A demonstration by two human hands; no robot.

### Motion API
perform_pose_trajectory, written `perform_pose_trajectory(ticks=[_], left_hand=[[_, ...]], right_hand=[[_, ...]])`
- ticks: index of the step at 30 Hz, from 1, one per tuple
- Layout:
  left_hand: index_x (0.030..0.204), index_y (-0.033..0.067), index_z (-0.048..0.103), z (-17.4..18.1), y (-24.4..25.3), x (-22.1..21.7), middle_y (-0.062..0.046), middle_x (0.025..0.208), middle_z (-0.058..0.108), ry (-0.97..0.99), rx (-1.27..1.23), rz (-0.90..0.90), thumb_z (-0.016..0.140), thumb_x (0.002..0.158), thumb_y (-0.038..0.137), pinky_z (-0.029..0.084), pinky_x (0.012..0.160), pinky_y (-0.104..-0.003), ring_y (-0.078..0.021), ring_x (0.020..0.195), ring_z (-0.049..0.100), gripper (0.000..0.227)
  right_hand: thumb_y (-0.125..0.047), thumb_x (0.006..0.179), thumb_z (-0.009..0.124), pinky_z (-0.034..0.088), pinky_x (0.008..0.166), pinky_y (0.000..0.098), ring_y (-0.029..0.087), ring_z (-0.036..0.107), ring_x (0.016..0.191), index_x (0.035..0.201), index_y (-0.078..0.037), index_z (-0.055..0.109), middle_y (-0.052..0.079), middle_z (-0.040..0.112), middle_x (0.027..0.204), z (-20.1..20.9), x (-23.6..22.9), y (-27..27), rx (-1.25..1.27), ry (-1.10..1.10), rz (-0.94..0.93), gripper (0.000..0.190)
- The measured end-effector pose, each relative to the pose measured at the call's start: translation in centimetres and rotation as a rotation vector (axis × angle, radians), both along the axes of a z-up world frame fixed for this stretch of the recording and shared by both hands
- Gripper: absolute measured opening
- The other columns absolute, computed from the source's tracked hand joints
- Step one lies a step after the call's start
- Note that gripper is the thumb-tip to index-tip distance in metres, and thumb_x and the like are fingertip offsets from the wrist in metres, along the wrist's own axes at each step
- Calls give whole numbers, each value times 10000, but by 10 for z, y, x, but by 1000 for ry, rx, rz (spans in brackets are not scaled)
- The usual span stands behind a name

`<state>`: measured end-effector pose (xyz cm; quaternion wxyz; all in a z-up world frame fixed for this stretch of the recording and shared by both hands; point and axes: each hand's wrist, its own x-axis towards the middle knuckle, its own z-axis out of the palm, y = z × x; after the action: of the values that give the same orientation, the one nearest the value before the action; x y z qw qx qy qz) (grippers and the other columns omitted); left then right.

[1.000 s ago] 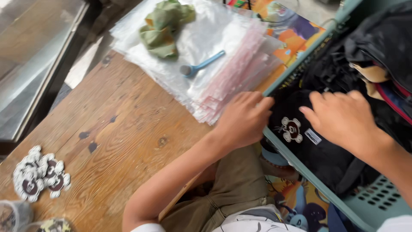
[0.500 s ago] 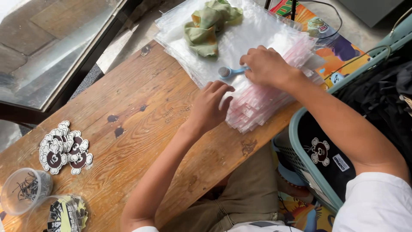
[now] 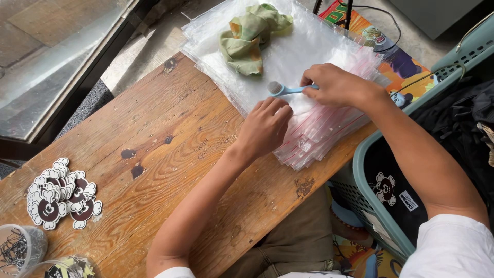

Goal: The person cleans a black bag with a brush and a cloth, attaches a sticker to it, and then places the bag into a plastic bag. They also wipe the plastic bag with a cloth before inserting the bag.

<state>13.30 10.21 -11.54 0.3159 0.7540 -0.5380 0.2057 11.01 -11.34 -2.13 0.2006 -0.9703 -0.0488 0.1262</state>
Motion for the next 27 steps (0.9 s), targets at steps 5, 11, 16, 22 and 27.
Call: perform_pose_trajectory(ticks=[5, 11, 16, 22, 27], left_hand=[[937, 97, 540, 9, 36, -5, -57, 883, 605, -64, -15, 8, 481, 981, 90, 557, 623, -320, -261, 785, 685, 74], [947, -42, 524, 38, 129, -39, -172, 876, 595, -42, 130, -96, 468, 936, -129, 449, 428, -397, -283, 597, 565, 104], [986, -39, 569, 36, 211, -81, -152, 942, 651, -83, 224, -23, 551, 953, -84, 562, 521, -357, -256, 723, 679, 59], [872, -13, 616, 27, 278, -119, -145, 915, 720, -97, 105, 105, 628, 884, -23, 641, 678, -362, -268, 785, 744, 20], [752, -30, 595, 43, 289, -129, -158, 770, 707, 69, -30, 42, 542, 779, -77, 600, 549, -362, -270, 646, 706, 76]], right_hand=[[-194, 971, 577, 545, 869, 512, 442, 652, 1068, 1140, 53, 674, 296, 678, 1095, 5, -3, -11, 21, -30, -89, 315], [-201, 1025, 513, 439, 896, 457, 329, 561, 1062, 1101, 1, 651, 175, 599, 1125, -19, 1, -18, -36, -78, -218, 257], [-132, 980, 507, 464, 859, 535, 479, 552, 1009, 1032, 96, 644, 302, 597, 1022, -69, 19, -27, -220, -213, -97, 271], [-528, 926, 591, 466, 747, 399, 313, 555, 996, 1093, -121, 734, 94, 670, 1069, -69, 22, 47, -959, -454, -22, 463], [-494, 971, 460, 188, 1215, 537, 326, 178, 1493, 1566, -120, 167, 159, 170, 1633, 14, -24, 210, -84, 255, 222, 762]])
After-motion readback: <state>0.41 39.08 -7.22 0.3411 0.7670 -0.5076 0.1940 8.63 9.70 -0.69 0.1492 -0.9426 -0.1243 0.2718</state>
